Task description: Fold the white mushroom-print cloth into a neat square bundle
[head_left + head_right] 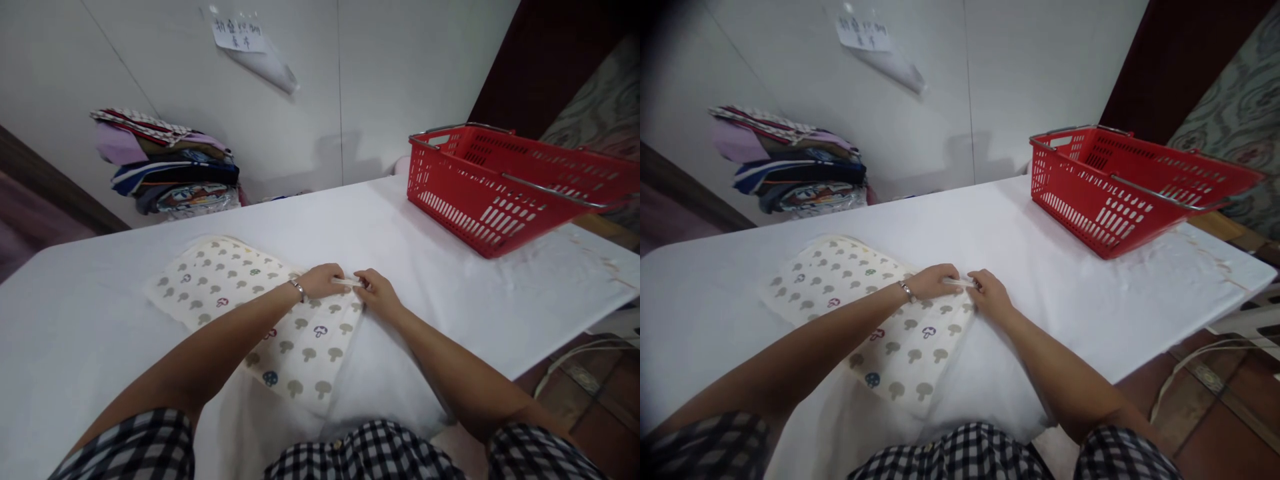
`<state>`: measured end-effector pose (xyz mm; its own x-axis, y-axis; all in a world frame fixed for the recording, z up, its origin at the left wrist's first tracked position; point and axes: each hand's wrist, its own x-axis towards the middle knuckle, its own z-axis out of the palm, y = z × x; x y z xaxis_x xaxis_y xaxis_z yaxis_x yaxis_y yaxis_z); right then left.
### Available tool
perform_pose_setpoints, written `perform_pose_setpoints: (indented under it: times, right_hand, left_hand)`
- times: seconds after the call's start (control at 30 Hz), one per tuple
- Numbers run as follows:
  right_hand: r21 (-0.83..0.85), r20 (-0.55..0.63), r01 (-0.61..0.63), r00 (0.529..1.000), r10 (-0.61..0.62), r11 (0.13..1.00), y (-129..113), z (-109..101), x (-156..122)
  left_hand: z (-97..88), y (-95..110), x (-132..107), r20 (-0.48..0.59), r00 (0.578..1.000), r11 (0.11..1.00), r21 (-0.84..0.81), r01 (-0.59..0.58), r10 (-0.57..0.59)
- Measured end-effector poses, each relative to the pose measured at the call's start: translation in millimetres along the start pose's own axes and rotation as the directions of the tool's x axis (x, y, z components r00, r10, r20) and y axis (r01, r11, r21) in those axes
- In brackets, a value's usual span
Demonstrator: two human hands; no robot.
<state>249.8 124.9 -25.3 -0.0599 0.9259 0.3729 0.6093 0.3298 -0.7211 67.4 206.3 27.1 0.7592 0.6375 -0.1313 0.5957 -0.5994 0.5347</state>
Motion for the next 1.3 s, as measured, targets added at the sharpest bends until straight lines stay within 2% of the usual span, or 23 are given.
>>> perform_pose_setpoints:
  times: [0.1, 0.2, 0.33, 0.5, 0.7, 0.8, 0.9, 1.03, 1.17, 1.3]
  right_hand:
    - [0.184, 0.043, -0.091, 0.995, 0.085, 0.979, 6, 2, 2]
    - [0.325, 0.095, -0.21, 0.977, 0.189, 0.922, 14, 1, 3]
    - [0.303, 0.104, -0.299, 0.954, 0.281, 0.905, 22, -7, 4]
    - [0.326, 0.156, -0.344, 0.938, 0.309, 0.88, 18, -11, 3]
    - [0.542, 0.199, -0.388, 0.921, 0.334, 0.746, 8, -9, 5]
    - [0.593, 0.199, -0.39, 0.919, 0.341, 0.705, 6, -10, 7]
    - [0.603, 0.233, -0.421, 0.905, 0.355, 0.677, 5, -11, 8]
    - [0.565, 0.244, -0.452, 0.89, 0.384, 0.69, 3, -9, 5]
    - [0.556, 0.211, -0.42, 0.906, 0.367, 0.717, 3, -7, 2]
    - [0.529, 0.221, -0.41, 0.912, 0.346, 0.743, 5, -6, 2]
  left_hand:
    - [4.1, 1, 2, 0.006, 0.997, 0.997, 0.021, -0.077, 0.077]
    - [6.5, 5, 5, 0.027, 0.997, 0.997, 0.03, -0.076, 0.075]
    - [7.6, 9, 8, 0.038, 0.998, 0.999, -0.002, -0.054, 0.054]
    - [9.1, 11, 10, 0.053, 0.997, 0.998, -0.03, -0.06, 0.061]
    - [8.9, 13, 11, 0.086, 0.995, 0.996, -0.075, -0.052, 0.058]
    - [9.4, 12, 13, 0.09, 0.994, 0.996, -0.08, -0.049, 0.056]
    - [10.8, 11, 14, 0.068, 0.993, 0.994, -0.047, -0.098, 0.101]
    - [11.6, 13, 14, 0.095, 0.983, 0.987, 0.024, -0.162, 0.159]
    - [10.9, 15, 15, 0.137, 0.974, 0.979, 0.077, -0.191, 0.18]
    - [8.1, 7, 17, 0.131, 0.985, 0.987, 0.107, -0.122, 0.108]
